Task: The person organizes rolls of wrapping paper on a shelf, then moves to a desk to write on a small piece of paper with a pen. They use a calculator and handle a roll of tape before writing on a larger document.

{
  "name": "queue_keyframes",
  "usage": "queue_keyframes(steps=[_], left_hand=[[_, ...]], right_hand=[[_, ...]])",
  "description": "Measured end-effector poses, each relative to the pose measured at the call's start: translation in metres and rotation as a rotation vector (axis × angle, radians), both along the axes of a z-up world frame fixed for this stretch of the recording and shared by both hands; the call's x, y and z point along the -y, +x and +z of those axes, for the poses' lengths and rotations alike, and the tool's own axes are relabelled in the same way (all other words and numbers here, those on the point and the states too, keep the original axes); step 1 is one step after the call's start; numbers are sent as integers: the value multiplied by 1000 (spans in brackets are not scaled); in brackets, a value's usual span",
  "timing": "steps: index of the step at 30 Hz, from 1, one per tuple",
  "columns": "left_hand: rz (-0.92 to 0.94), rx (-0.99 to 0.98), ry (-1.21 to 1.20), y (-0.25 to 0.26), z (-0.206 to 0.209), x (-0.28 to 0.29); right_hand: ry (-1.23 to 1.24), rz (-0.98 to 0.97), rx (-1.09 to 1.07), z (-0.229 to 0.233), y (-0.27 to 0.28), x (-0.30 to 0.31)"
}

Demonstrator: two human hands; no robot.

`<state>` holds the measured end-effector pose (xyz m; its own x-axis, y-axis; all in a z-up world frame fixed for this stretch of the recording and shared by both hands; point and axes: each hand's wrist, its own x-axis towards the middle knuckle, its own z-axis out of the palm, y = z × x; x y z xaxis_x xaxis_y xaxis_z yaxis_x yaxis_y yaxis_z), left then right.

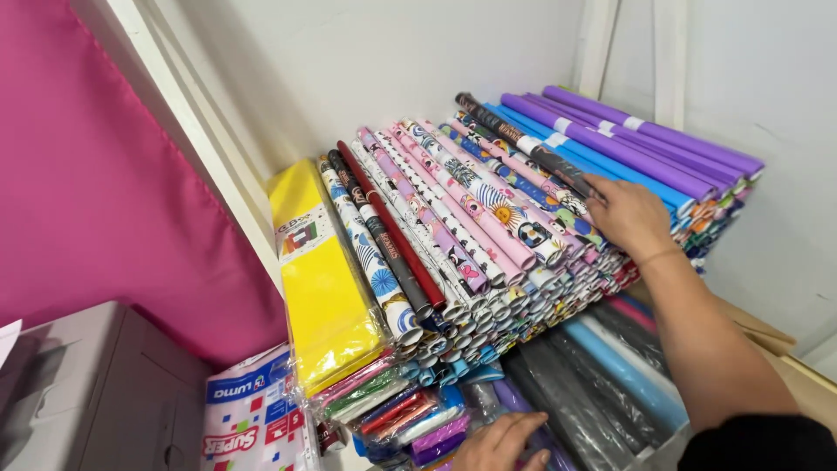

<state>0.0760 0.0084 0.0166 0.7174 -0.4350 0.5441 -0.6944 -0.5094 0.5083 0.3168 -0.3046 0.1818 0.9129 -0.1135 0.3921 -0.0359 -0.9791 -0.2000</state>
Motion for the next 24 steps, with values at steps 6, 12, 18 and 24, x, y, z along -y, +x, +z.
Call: queue_keyframes(steps=[6, 12, 18, 24], left_hand=[[9, 7, 99, 14, -19, 1], [15, 149, 67, 13, -6, -8], [63, 350, -22, -7, 54, -39], [78, 330, -43, -59, 109, -119]], right_hand=[[-141, -69, -73, -19, 61, 1], [-13, 97, 181, -23, 46, -3], [383, 532, 553, 20, -112, -98], [762, 945, 464, -42, -209, -218]])
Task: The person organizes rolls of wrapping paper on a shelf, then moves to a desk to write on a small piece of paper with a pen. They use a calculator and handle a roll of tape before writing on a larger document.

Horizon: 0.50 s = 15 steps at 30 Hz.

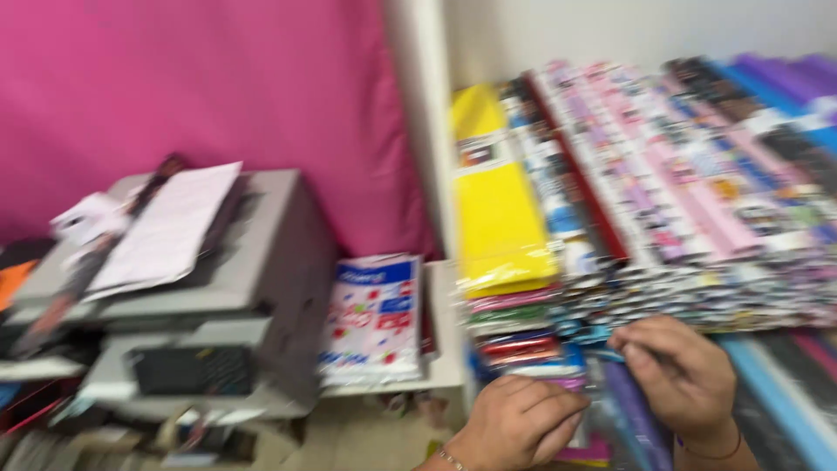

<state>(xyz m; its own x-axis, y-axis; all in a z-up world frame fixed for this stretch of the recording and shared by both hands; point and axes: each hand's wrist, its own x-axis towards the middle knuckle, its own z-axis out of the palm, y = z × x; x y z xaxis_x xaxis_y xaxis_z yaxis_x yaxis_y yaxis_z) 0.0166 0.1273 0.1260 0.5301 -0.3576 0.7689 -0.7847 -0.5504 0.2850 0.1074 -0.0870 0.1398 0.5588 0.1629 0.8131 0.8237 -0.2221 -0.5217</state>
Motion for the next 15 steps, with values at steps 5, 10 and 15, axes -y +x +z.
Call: queue_keyframes(steps=[5, 10, 15], left_hand=[[174, 38, -18, -45, 6, -105], [549, 58, -98, -99, -3, -244], [1111, 151, -25, -141, -4, -408]], right_hand=[[-167, 370, 37, -15, -33, -126], [-282, 610, 4, -28, -68, -260], [-329, 801, 50, -24, -112, -366]])
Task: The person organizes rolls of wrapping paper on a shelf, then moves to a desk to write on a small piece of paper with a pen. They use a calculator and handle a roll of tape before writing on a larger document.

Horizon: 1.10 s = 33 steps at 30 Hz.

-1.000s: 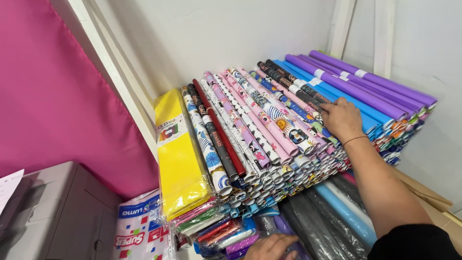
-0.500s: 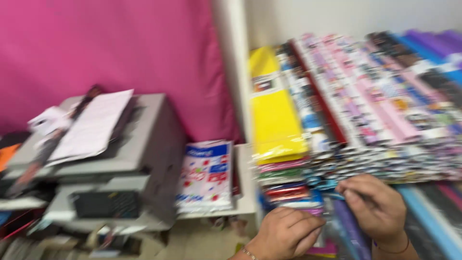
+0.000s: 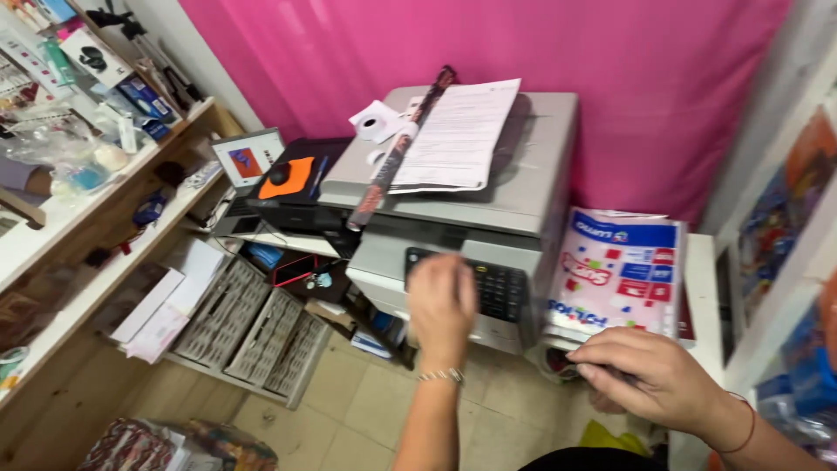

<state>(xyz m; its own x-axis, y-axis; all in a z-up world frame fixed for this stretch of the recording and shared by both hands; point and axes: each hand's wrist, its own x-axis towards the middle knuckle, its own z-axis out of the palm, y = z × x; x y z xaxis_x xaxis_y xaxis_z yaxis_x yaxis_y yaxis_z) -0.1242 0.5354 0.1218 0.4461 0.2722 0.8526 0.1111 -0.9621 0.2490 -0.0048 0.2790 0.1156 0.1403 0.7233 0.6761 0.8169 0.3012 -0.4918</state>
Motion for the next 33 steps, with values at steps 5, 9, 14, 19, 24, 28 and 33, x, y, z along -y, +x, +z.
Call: queue_keyframes(steps=[5, 9, 14, 19, 24, 28, 33], left_hand=[[522, 23, 121, 7, -3, -158], [588, -418, -293, 31, 26, -224], [406, -493, -640, 27, 42, -198], [73, -173, -747, 27, 17, -119], [-404, -221, -686, 70, -48, 34], [-834, -239, -463, 95, -74, 146], [-1023, -320, -126, 107, -77, 269]], right_hand=[[-113, 9, 0, 5, -22, -43], [-157, -45, -25, 7, -29, -50], [-228, -114, -27, 7, -33, -48], [-232, -229, 18, 9, -30, -33], [-40, -500, -157, 13, -29, 2], [84, -713, -68, -24, -12, 46], [413, -661, -706, -32, -5, 134]])
